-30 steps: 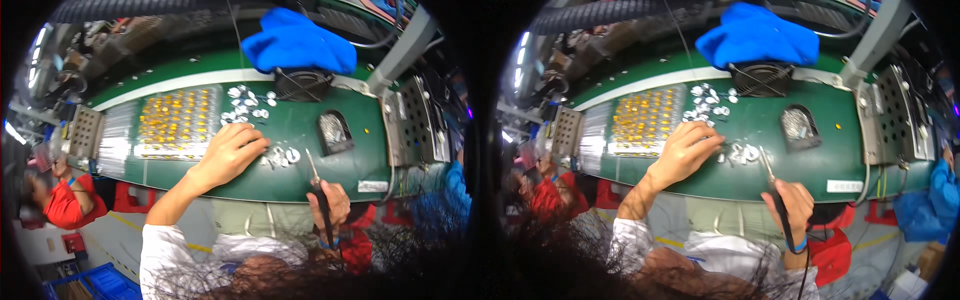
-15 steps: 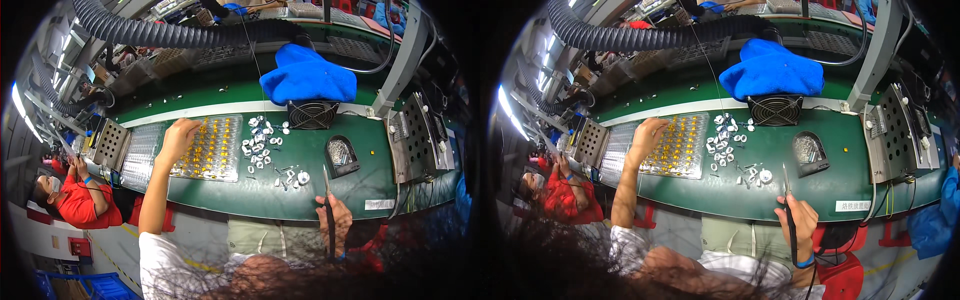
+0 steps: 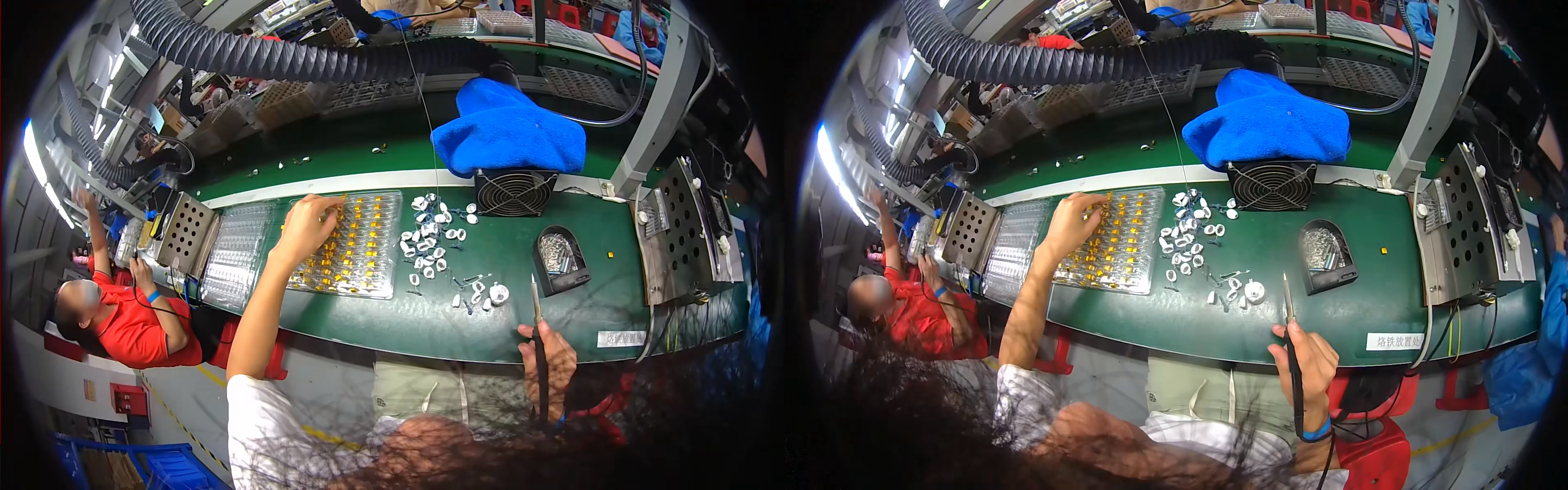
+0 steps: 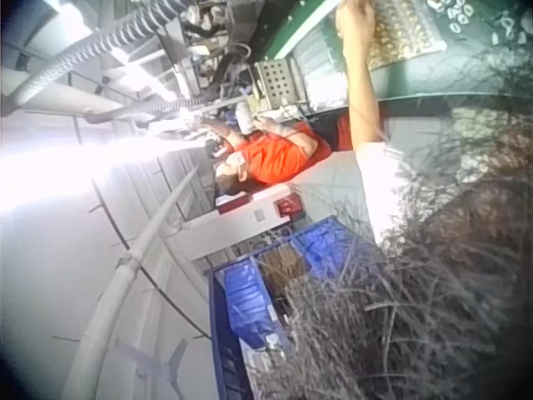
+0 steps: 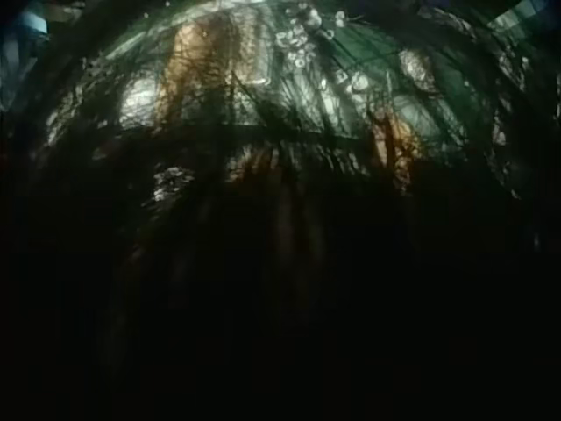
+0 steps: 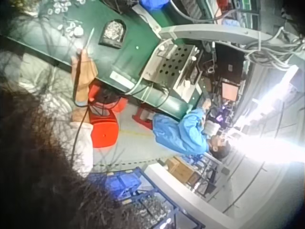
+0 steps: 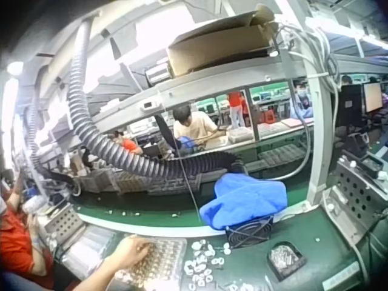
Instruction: Soldering electronic components onto small circular PCBs at a factory production line.
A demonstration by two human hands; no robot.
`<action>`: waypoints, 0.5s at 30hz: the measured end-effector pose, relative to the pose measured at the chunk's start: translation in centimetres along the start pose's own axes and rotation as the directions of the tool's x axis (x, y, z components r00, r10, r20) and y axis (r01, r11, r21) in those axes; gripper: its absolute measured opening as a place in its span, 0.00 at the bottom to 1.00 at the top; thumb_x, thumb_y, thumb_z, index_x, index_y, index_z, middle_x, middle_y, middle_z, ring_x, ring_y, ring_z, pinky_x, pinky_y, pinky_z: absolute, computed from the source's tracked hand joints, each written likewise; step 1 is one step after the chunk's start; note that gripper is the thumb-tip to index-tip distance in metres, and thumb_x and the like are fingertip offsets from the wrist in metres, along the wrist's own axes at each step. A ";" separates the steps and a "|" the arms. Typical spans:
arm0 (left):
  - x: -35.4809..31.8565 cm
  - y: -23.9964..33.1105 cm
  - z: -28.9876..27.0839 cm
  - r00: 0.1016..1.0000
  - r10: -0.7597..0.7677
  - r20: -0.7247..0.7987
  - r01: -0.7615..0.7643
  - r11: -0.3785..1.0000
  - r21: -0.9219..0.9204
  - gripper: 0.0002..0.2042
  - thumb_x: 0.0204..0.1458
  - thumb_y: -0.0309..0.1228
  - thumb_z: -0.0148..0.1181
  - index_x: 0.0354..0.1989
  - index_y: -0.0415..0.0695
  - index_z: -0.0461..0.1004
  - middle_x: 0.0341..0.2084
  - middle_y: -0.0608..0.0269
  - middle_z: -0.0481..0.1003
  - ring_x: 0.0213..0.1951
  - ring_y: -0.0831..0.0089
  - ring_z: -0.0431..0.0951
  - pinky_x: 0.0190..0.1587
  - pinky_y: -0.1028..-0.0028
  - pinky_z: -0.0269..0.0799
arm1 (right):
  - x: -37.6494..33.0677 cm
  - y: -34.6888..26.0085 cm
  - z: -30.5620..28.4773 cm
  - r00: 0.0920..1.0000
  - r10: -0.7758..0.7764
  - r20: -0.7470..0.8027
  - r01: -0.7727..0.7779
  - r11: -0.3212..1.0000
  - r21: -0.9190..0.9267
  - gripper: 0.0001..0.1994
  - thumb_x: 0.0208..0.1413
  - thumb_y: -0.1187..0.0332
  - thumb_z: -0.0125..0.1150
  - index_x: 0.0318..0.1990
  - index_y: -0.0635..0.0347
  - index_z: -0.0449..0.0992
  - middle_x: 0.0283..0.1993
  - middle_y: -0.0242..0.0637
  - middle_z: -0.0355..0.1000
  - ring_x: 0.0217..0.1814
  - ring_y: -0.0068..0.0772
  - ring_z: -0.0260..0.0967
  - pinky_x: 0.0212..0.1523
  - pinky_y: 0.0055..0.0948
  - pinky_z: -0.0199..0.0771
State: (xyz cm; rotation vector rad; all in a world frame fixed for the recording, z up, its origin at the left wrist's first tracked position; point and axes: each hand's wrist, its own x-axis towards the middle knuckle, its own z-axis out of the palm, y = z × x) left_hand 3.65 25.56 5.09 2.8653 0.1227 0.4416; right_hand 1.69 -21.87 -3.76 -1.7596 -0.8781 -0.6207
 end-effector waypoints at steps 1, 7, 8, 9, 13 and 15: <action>0.1 -0.4 0.2 1.000 -0.001 -0.001 0.001 1.000 0.003 0.12 0.54 0.21 0.65 0.46 0.41 0.85 0.41 0.47 0.83 0.42 0.49 0.83 0.50 0.58 0.79 | 0.0 0.0 0.0 1.000 0.000 0.000 0.000 1.000 0.002 0.27 0.56 0.73 0.74 0.62 0.70 0.73 0.38 0.46 0.84 0.26 0.37 0.73 0.29 0.31 0.73; 0.3 0.7 0.5 0.980 -0.110 -0.166 0.039 0.924 -0.380 0.07 0.57 0.17 0.65 0.43 0.33 0.82 0.38 0.55 0.84 0.42 0.67 0.87 0.51 0.70 0.82 | 0.4 -0.2 -0.6 0.999 0.020 0.030 -0.019 0.999 -0.042 0.27 0.55 0.71 0.75 0.62 0.70 0.74 0.38 0.46 0.84 0.26 0.38 0.72 0.28 0.31 0.73; 0.1 1.6 0.6 0.983 -0.099 -0.156 0.031 0.921 -0.388 0.07 0.57 0.17 0.65 0.43 0.33 0.82 0.38 0.55 0.84 0.42 0.67 0.87 0.51 0.70 0.82 | 0.5 -0.3 -0.5 0.999 0.030 0.025 -0.029 0.998 -0.055 0.27 0.55 0.71 0.75 0.62 0.70 0.74 0.38 0.46 0.84 0.26 0.38 0.72 0.28 0.31 0.73; -0.1 3.1 0.4 0.987 -0.103 -0.121 -0.001 0.758 -0.652 0.07 0.58 0.16 0.64 0.43 0.32 0.82 0.40 0.55 0.83 0.43 0.67 0.86 0.51 0.70 0.83 | 0.4 -0.2 -0.5 1.000 0.015 0.018 -0.014 0.999 -0.039 0.27 0.55 0.69 0.76 0.61 0.69 0.75 0.37 0.45 0.83 0.26 0.39 0.72 0.28 0.32 0.73; -0.6 10.5 0.4 0.999 0.036 -0.022 -0.034 0.376 -0.926 0.07 0.59 0.14 0.64 0.44 0.31 0.82 0.46 0.54 0.80 0.45 0.69 0.84 0.51 0.70 0.82 | 0.4 -0.8 -2.3 0.990 -0.019 0.141 0.027 0.998 -0.054 0.30 0.56 0.71 0.74 0.64 0.70 0.69 0.41 0.49 0.82 0.35 0.46 0.78 0.35 0.40 0.80; -0.6 13.9 0.5 0.987 0.156 0.028 -0.022 0.311 -0.950 0.07 0.57 0.13 0.64 0.43 0.32 0.82 0.47 0.51 0.79 0.45 0.69 0.82 0.50 0.70 0.81 | 0.1 -0.8 -1.9 0.998 -0.013 0.066 0.015 0.999 -0.034 0.28 0.58 0.65 0.74 0.62 0.72 0.72 0.38 0.47 0.81 0.32 0.46 0.78 0.34 0.40 0.79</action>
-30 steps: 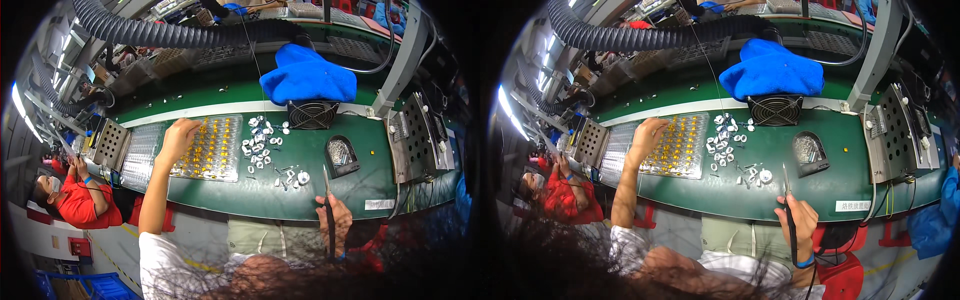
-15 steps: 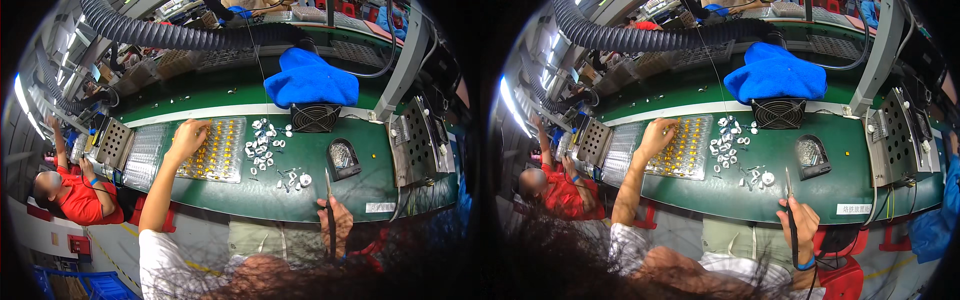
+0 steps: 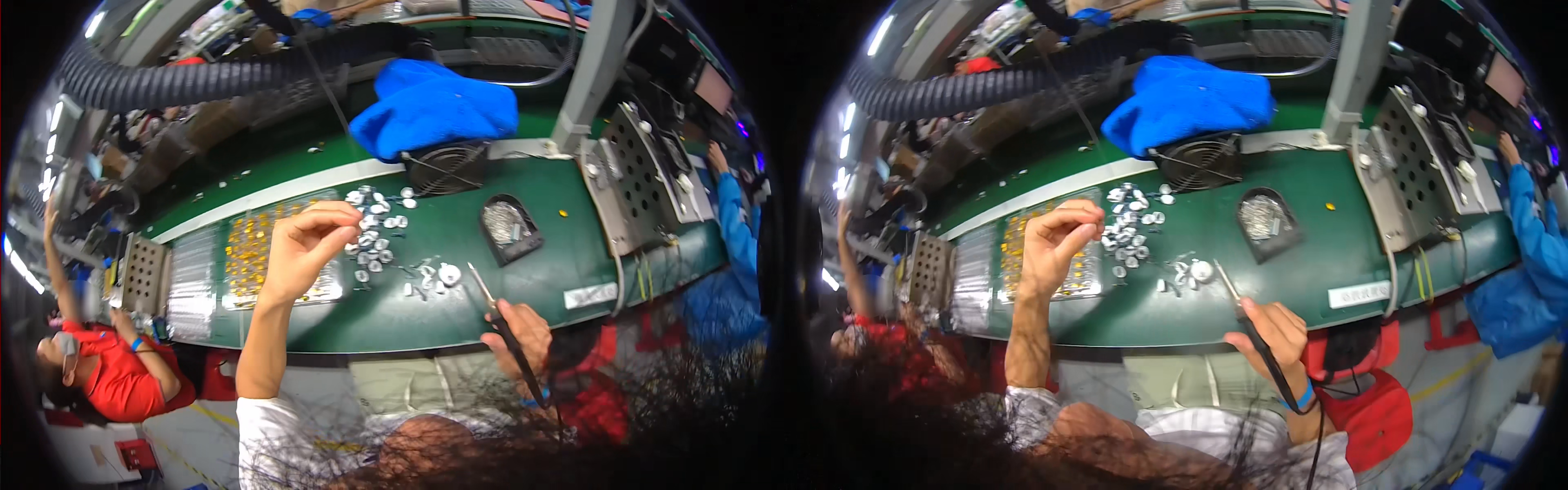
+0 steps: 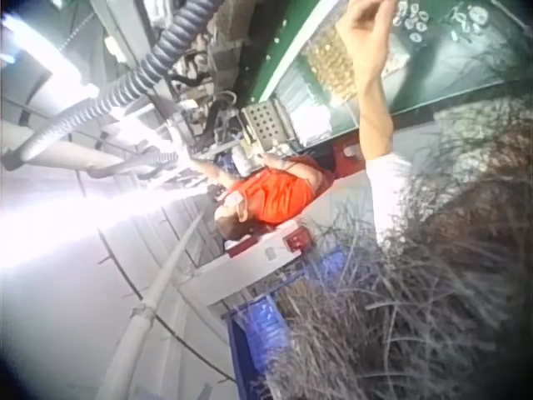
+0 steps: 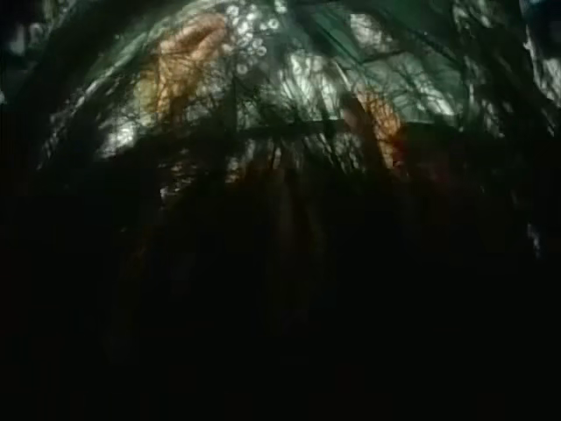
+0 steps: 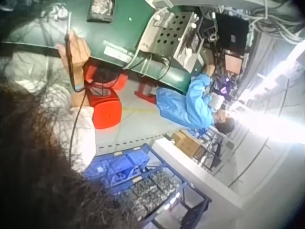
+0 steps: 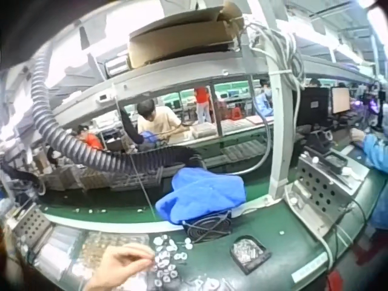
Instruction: Soldering electronic components onto small circular PCBs at a factory production line.
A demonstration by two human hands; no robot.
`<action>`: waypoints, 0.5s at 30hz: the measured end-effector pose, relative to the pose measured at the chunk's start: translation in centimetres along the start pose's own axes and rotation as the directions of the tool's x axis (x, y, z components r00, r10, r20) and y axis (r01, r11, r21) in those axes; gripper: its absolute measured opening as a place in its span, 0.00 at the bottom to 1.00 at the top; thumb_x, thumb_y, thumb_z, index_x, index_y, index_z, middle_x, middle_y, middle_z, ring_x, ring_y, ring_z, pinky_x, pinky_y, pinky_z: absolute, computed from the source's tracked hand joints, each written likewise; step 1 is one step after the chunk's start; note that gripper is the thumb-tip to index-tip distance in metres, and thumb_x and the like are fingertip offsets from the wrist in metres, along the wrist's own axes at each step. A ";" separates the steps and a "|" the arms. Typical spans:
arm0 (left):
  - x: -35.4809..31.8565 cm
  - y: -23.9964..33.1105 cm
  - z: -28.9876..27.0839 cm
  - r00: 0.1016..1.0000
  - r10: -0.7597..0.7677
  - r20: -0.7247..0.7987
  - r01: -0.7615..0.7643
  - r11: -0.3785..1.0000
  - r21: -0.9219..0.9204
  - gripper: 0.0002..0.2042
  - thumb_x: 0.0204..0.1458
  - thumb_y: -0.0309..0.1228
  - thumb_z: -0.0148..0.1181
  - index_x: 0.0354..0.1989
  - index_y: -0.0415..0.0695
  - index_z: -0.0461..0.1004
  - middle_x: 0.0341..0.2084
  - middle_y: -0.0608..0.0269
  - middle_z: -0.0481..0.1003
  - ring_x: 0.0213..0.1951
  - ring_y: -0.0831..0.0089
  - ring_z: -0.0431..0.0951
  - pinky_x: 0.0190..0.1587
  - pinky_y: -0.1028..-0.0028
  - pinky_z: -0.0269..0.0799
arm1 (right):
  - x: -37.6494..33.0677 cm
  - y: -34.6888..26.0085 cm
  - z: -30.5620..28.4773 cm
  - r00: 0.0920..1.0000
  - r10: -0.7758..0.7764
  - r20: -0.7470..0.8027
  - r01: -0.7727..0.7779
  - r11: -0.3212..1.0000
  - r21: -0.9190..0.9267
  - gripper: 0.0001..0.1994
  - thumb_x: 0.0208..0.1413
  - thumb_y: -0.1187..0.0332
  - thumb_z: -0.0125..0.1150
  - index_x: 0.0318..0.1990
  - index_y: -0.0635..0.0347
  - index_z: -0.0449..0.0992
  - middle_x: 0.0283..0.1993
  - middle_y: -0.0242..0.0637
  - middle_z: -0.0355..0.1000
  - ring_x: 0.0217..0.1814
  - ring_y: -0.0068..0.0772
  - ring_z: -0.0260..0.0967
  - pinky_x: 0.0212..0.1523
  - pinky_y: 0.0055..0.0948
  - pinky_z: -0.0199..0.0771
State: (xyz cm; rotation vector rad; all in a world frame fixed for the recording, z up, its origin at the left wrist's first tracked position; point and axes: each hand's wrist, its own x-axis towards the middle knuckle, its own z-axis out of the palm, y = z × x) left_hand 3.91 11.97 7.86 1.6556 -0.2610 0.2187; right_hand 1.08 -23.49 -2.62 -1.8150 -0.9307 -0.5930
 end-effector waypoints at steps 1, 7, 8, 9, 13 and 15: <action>0.2 -0.1 1.1 0.999 0.000 0.053 0.002 0.999 -0.032 0.08 0.57 0.13 0.64 0.43 0.32 0.82 0.48 0.51 0.79 0.46 0.69 0.81 0.50 0.70 0.81 | -0.1 -0.3 0.1 1.000 0.008 -0.026 -0.008 1.000 0.002 0.28 0.60 0.63 0.74 0.62 0.72 0.73 0.37 0.47 0.80 0.32 0.45 0.78 0.33 0.39 0.79; 1.5 -2.9 5.5 0.977 -0.027 0.212 0.025 1.000 0.012 0.08 0.59 0.16 0.66 0.46 0.33 0.83 0.49 0.55 0.78 0.50 0.71 0.79 0.55 0.72 0.78 | 0.0 -1.5 0.3 0.990 0.102 -0.103 -0.110 0.990 -0.085 0.25 0.62 0.57 0.72 0.53 0.74 0.78 0.36 0.47 0.78 0.33 0.43 0.78 0.32 0.36 0.77; 1.4 -3.9 6.3 0.979 -0.035 0.199 0.028 0.999 0.041 0.07 0.60 0.17 0.65 0.45 0.33 0.83 0.48 0.56 0.79 0.50 0.71 0.80 0.55 0.72 0.77 | -0.3 -1.7 0.1 0.989 0.081 -0.125 -0.092 0.993 -0.080 0.25 0.62 0.57 0.72 0.53 0.74 0.79 0.36 0.47 0.78 0.33 0.44 0.78 0.32 0.35 0.78; 1.4 -4.4 6.8 0.978 -0.074 0.194 0.066 0.997 0.049 0.07 0.60 0.18 0.65 0.45 0.33 0.83 0.47 0.56 0.79 0.50 0.71 0.80 0.54 0.72 0.77 | -0.7 -1.8 -0.2 0.989 0.103 -0.106 -0.114 0.988 -0.102 0.23 0.61 0.58 0.72 0.50 0.74 0.79 0.38 0.49 0.79 0.36 0.46 0.80 0.35 0.35 0.80; 0.8 -5.5 7.6 0.975 -0.051 0.218 0.019 0.989 0.147 0.07 0.59 0.18 0.66 0.45 0.34 0.82 0.44 0.55 0.81 0.47 0.69 0.81 0.51 0.72 0.77 | -1.3 -1.9 0.0 0.991 0.097 -0.091 -0.110 0.983 -0.150 0.21 0.59 0.61 0.75 0.50 0.73 0.79 0.39 0.49 0.79 0.39 0.49 0.82 0.38 0.35 0.83; 0.4 -5.4 7.9 0.968 -0.060 0.245 0.016 0.984 0.178 0.07 0.58 0.17 0.67 0.44 0.34 0.82 0.43 0.54 0.82 0.47 0.66 0.82 0.52 0.71 0.77 | -1.5 -2.0 0.3 0.982 0.146 -0.116 -0.155 0.985 -0.079 0.20 0.54 0.67 0.78 0.49 0.70 0.79 0.40 0.49 0.80 0.42 0.51 0.83 0.39 0.36 0.84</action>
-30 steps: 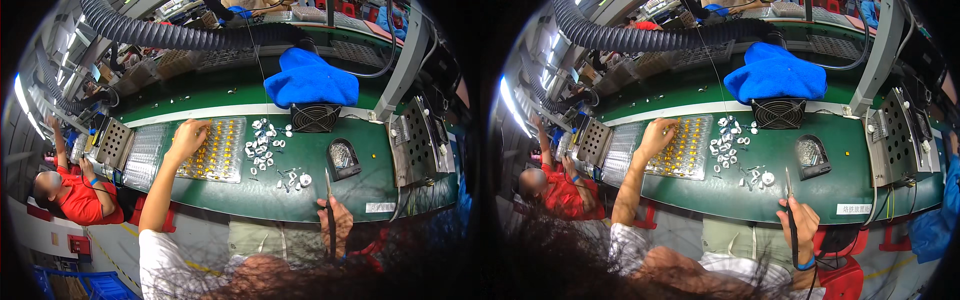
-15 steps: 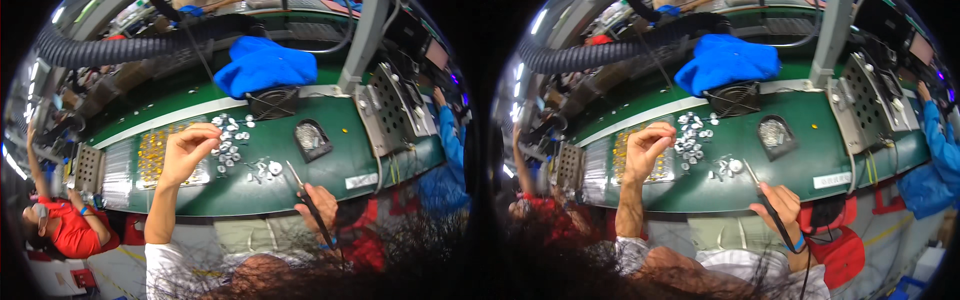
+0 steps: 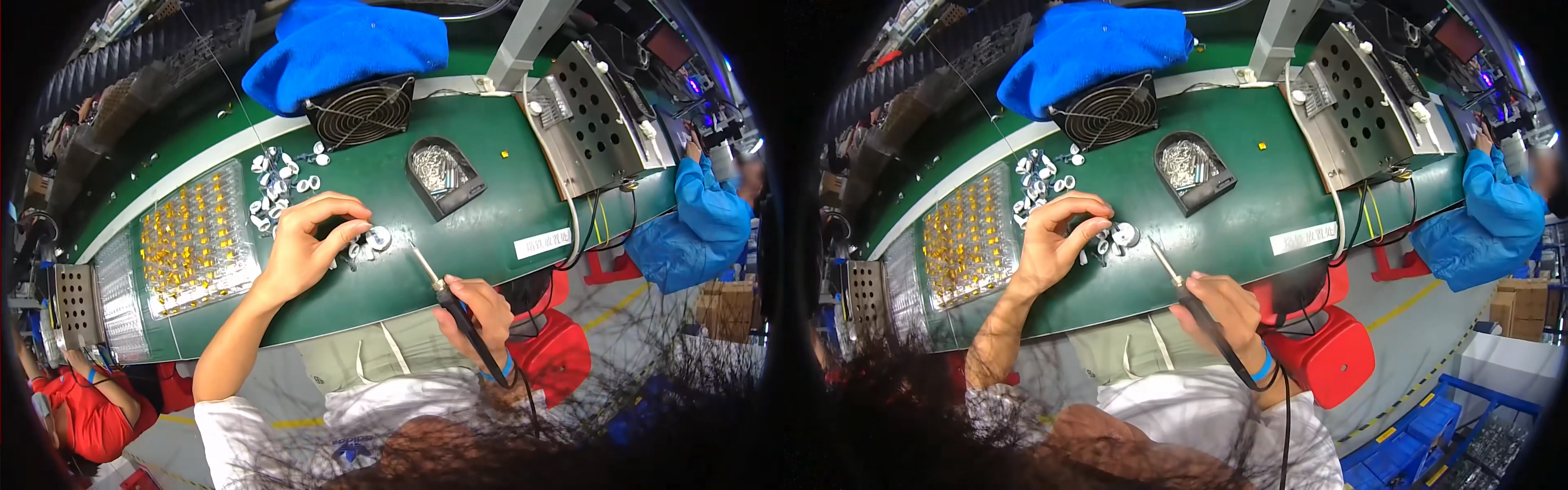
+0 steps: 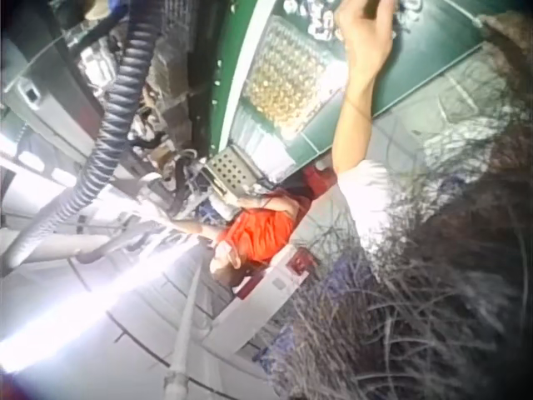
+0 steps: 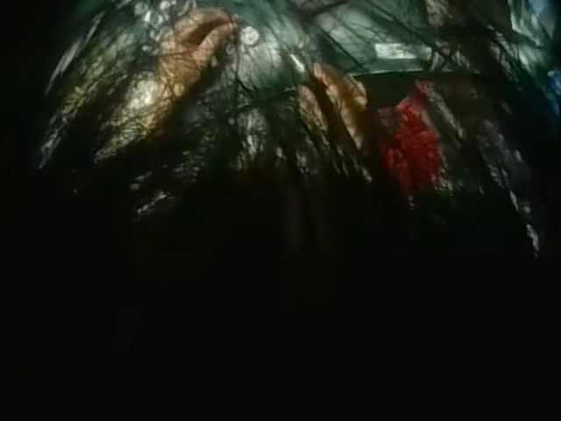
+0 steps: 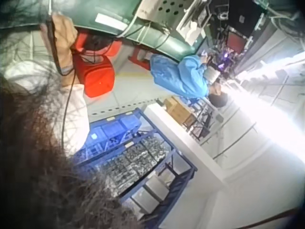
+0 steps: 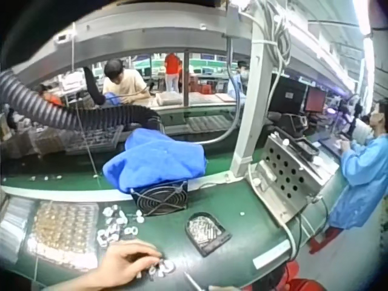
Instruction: Soldering electronic components onto small circular PCBs at a factory production line.
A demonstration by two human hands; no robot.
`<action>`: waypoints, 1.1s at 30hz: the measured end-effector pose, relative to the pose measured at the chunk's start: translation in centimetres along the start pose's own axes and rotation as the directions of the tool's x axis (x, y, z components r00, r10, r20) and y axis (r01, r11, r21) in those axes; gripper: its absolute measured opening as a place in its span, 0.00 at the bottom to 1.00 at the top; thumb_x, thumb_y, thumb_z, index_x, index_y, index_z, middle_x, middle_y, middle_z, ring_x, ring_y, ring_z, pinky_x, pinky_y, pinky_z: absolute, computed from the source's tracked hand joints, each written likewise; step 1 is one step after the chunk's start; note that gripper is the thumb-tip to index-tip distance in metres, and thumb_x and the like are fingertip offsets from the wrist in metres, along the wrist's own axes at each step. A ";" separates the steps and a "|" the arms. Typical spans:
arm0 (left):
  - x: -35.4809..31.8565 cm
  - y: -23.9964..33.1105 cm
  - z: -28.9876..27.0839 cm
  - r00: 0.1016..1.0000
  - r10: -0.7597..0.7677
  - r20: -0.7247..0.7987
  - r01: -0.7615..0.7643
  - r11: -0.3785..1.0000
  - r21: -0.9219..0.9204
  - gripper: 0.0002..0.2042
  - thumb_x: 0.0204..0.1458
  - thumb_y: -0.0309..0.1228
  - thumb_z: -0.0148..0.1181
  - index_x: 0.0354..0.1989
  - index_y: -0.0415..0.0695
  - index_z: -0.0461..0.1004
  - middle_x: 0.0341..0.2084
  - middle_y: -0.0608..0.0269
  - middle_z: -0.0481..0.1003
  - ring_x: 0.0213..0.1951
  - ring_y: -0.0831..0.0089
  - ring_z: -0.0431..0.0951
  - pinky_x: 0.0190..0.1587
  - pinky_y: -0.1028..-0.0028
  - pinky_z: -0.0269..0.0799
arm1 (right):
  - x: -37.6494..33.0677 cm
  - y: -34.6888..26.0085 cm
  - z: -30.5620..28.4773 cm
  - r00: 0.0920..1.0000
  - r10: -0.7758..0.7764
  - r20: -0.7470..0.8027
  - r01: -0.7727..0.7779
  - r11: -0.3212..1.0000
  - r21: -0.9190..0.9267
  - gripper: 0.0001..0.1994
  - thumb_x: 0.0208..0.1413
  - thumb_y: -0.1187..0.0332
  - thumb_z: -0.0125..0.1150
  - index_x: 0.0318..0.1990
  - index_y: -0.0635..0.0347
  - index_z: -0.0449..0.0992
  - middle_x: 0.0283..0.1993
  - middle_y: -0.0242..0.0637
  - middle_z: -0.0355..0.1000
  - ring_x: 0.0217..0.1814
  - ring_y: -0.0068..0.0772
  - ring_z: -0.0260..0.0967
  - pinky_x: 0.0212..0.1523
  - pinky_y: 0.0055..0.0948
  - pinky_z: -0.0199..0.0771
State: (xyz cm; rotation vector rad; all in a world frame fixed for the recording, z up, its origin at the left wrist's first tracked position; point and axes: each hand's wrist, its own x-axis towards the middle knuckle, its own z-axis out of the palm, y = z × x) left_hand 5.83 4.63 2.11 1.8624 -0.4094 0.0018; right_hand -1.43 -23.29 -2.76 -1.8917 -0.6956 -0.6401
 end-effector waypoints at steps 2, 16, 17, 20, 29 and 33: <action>0.0 -0.2 0.4 1.000 0.007 0.023 -0.007 1.000 0.022 0.06 0.58 0.17 0.67 0.43 0.34 0.82 0.43 0.53 0.82 0.47 0.66 0.82 0.52 0.71 0.78 | 0.4 0.0 0.4 1.000 -0.016 0.007 0.016 1.000 -0.018 0.18 0.52 0.68 0.79 0.46 0.70 0.80 0.37 0.47 0.80 0.38 0.48 0.83 0.41 0.37 0.86; -0.2 -0.2 0.9 0.998 -0.038 0.056 0.037 0.999 0.025 0.06 0.58 0.18 0.67 0.42 0.35 0.82 0.42 0.54 0.83 0.43 0.69 0.84 0.48 0.72 0.80 | 1.2 0.4 1.3 0.990 -0.082 0.112 0.089 0.994 -0.062 0.24 0.44 0.69 0.85 0.47 0.64 0.80 0.36 0.43 0.80 0.39 0.50 0.83 0.39 0.39 0.87; -0.2 -0.2 1.0 0.998 -0.043 0.054 0.042 0.999 0.023 0.06 0.58 0.18 0.67 0.42 0.35 0.82 0.42 0.54 0.83 0.43 0.69 0.84 0.48 0.72 0.80 | 1.1 0.4 1.3 0.990 -0.089 0.109 0.097 0.993 -0.067 0.23 0.44 0.69 0.85 0.47 0.64 0.80 0.36 0.43 0.80 0.38 0.49 0.82 0.39 0.38 0.87; -0.2 -0.3 1.0 0.998 -0.041 0.046 0.040 0.999 0.008 0.06 0.58 0.18 0.67 0.42 0.35 0.82 0.42 0.55 0.83 0.43 0.69 0.84 0.47 0.73 0.80 | 1.1 0.6 1.5 0.990 -0.094 0.109 0.103 0.992 -0.078 0.24 0.43 0.68 0.85 0.47 0.63 0.81 0.36 0.43 0.80 0.38 0.48 0.82 0.39 0.38 0.87; -0.1 -0.2 1.0 0.998 -0.030 0.053 0.027 0.999 0.039 0.05 0.58 0.19 0.67 0.42 0.35 0.82 0.42 0.55 0.83 0.43 0.68 0.84 0.47 0.72 0.80 | 0.9 0.5 1.2 0.989 -0.073 0.128 0.087 0.991 -0.106 0.23 0.44 0.68 0.85 0.48 0.63 0.81 0.37 0.42 0.80 0.40 0.49 0.83 0.39 0.37 0.85; -0.2 -0.2 0.9 0.999 -0.016 0.052 0.014 0.999 0.052 0.06 0.58 0.19 0.68 0.42 0.35 0.82 0.42 0.54 0.83 0.43 0.67 0.84 0.48 0.72 0.81 | 0.8 0.5 1.3 0.992 -0.070 0.102 0.079 0.993 -0.088 0.23 0.44 0.67 0.85 0.47 0.63 0.81 0.38 0.42 0.80 0.41 0.50 0.83 0.39 0.37 0.85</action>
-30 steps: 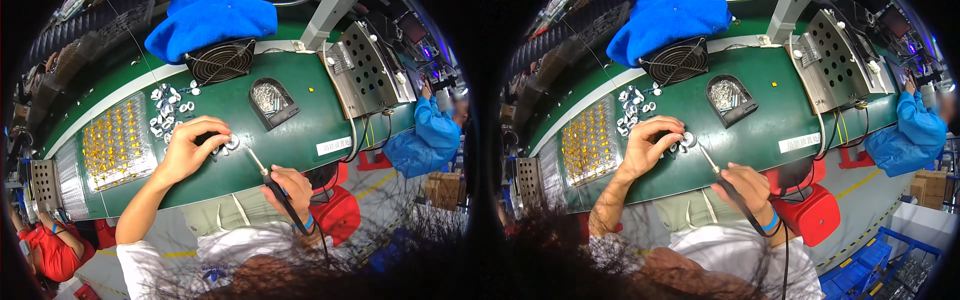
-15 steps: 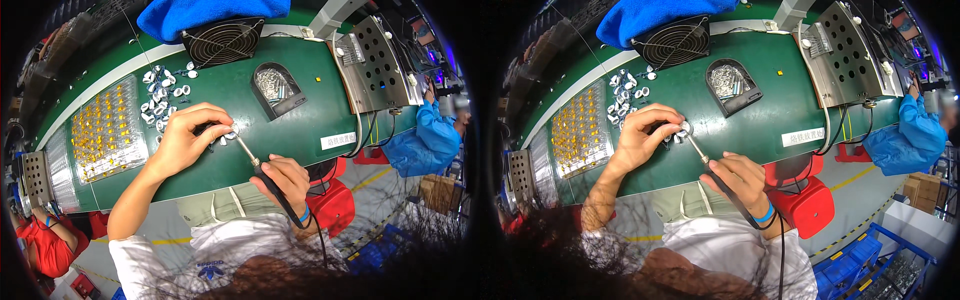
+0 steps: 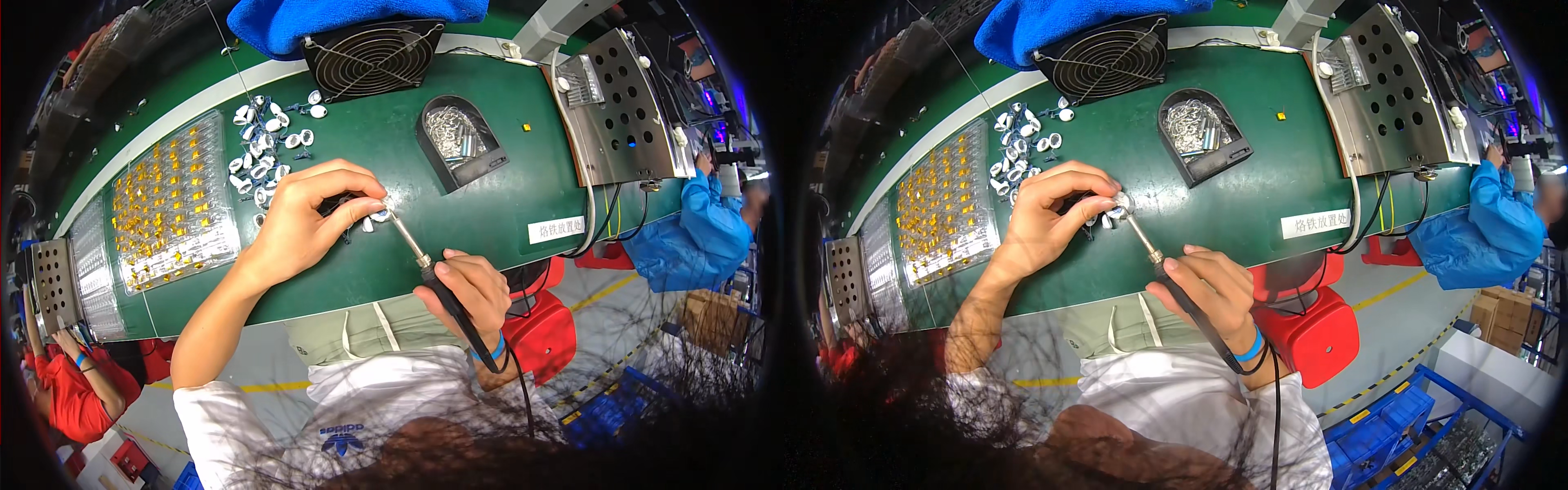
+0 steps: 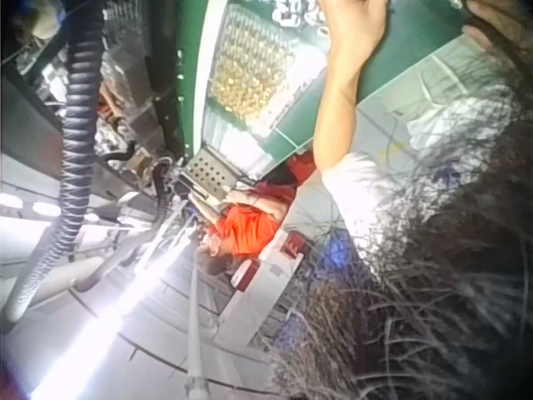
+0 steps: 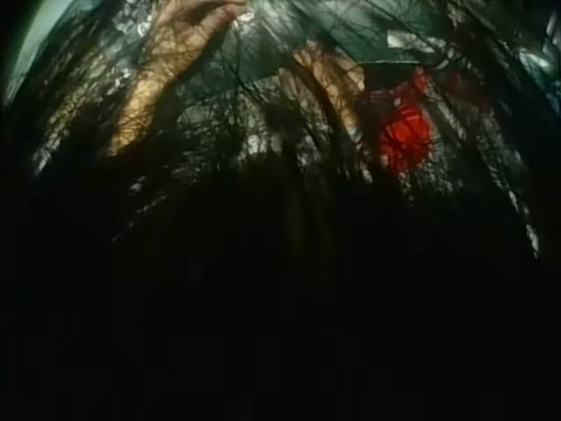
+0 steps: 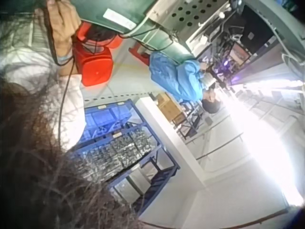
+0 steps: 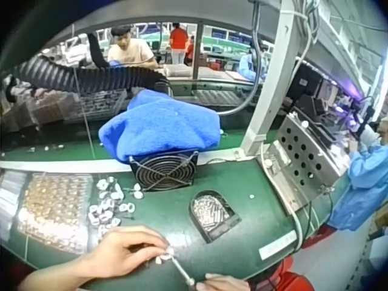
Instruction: Soldering electronic components onto small circular PCBs at a factory production line.
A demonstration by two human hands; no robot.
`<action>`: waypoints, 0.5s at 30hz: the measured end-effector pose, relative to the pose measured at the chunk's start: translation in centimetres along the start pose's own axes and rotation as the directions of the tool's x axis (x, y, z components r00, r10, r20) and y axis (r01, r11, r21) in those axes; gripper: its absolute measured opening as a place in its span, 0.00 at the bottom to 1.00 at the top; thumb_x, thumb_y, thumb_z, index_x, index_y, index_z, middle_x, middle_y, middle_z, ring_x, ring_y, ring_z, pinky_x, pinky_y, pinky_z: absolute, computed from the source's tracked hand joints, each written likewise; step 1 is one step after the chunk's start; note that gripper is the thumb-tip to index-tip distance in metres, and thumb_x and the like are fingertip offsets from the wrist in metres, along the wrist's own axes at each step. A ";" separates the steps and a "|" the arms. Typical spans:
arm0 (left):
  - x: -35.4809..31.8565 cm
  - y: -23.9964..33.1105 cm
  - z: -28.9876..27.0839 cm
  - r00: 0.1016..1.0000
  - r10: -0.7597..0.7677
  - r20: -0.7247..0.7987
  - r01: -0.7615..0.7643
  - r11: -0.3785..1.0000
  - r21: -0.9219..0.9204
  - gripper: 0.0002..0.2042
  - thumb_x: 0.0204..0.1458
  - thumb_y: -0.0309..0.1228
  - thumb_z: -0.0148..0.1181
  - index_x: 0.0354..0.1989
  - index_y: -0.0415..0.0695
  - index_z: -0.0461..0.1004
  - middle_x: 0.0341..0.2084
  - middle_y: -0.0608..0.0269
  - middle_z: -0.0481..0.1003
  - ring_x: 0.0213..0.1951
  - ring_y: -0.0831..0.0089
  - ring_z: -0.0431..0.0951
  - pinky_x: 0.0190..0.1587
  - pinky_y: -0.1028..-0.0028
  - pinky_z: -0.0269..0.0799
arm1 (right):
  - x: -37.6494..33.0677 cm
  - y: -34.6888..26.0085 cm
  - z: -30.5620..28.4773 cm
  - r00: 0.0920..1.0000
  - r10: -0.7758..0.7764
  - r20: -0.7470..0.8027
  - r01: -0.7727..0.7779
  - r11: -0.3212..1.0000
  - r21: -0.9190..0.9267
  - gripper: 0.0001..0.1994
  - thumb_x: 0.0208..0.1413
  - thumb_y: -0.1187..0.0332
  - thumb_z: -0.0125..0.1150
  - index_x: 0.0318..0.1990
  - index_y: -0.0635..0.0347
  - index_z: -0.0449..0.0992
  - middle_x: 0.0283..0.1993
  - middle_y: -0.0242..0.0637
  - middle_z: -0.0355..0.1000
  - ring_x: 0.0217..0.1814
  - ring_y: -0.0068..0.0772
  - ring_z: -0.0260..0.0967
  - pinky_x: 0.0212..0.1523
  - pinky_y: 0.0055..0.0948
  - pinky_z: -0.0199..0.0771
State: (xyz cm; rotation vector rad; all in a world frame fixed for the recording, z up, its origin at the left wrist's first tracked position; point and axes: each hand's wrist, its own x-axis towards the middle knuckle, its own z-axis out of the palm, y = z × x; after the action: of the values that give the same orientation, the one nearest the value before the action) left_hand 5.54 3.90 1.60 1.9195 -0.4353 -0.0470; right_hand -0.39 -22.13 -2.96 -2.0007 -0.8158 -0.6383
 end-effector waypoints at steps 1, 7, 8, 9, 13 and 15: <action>0.0 0.0 0.0 1.000 -0.001 0.000 0.001 1.000 -0.004 0.06 0.58 0.19 0.68 0.42 0.35 0.82 0.42 0.54 0.83 0.43 0.67 0.84 0.48 0.71 0.81 | 0.0 0.0 0.0 1.000 -0.001 0.001 0.001 1.000 0.001 0.23 0.44 0.67 0.85 0.47 0.63 0.81 0.38 0.42 0.80 0.41 0.50 0.83 0.39 0.37 0.85; 0.0 0.0 0.1 1.000 0.009 0.000 -0.009 1.000 -0.004 0.06 0.58 0.19 0.68 0.42 0.35 0.82 0.42 0.54 0.83 0.43 0.67 0.84 0.47 0.72 0.81 | 0.1 0.0 0.0 1.000 -0.003 0.026 0.003 1.000 -0.012 0.23 0.44 0.67 0.85 0.46 0.63 0.81 0.37 0.41 0.80 0.40 0.49 0.83 0.38 0.36 0.85; 0.0 0.0 0.1 1.000 0.008 0.000 -0.008 1.000 -0.004 0.06 0.58 0.19 0.68 0.42 0.35 0.82 0.42 0.54 0.83 0.43 0.67 0.84 0.47 0.72 0.81 | 0.2 0.0 0.0 1.000 -0.006 0.029 0.006 1.000 -0.019 0.23 0.44 0.67 0.85 0.46 0.63 0.81 0.37 0.41 0.80 0.40 0.49 0.82 0.38 0.36 0.85; 0.0 0.0 0.0 1.000 0.008 0.000 -0.008 1.000 0.009 0.06 0.58 0.19 0.68 0.42 0.35 0.82 0.42 0.54 0.83 0.43 0.68 0.84 0.47 0.72 0.81 | 0.2 0.0 0.0 0.999 -0.008 0.032 0.009 1.000 -0.026 0.23 0.44 0.67 0.85 0.46 0.63 0.81 0.37 0.41 0.80 0.39 0.48 0.82 0.38 0.36 0.85; 0.1 0.1 0.1 1.000 0.000 0.004 0.000 1.000 0.012 0.05 0.57 0.19 0.68 0.42 0.35 0.82 0.42 0.54 0.83 0.43 0.68 0.84 0.47 0.72 0.80 | 0.1 0.0 0.0 1.000 -0.005 0.026 0.006 1.000 -0.028 0.23 0.45 0.66 0.85 0.47 0.63 0.81 0.37 0.42 0.80 0.40 0.48 0.82 0.37 0.36 0.85; 0.1 0.1 0.1 1.000 0.003 0.002 -0.003 1.000 0.016 0.05 0.57 0.19 0.68 0.42 0.35 0.82 0.42 0.54 0.83 0.43 0.68 0.84 0.47 0.72 0.80 | -0.1 0.1 -0.1 1.000 -0.006 0.006 0.006 1.000 0.003 0.23 0.45 0.67 0.85 0.47 0.64 0.81 0.37 0.42 0.80 0.40 0.49 0.83 0.38 0.36 0.85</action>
State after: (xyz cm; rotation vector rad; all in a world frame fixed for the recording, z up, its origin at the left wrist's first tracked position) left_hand 5.56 3.81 1.63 1.9348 -0.4410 -0.0441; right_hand -0.36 -22.30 -3.06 -1.9992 -0.8257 -0.6341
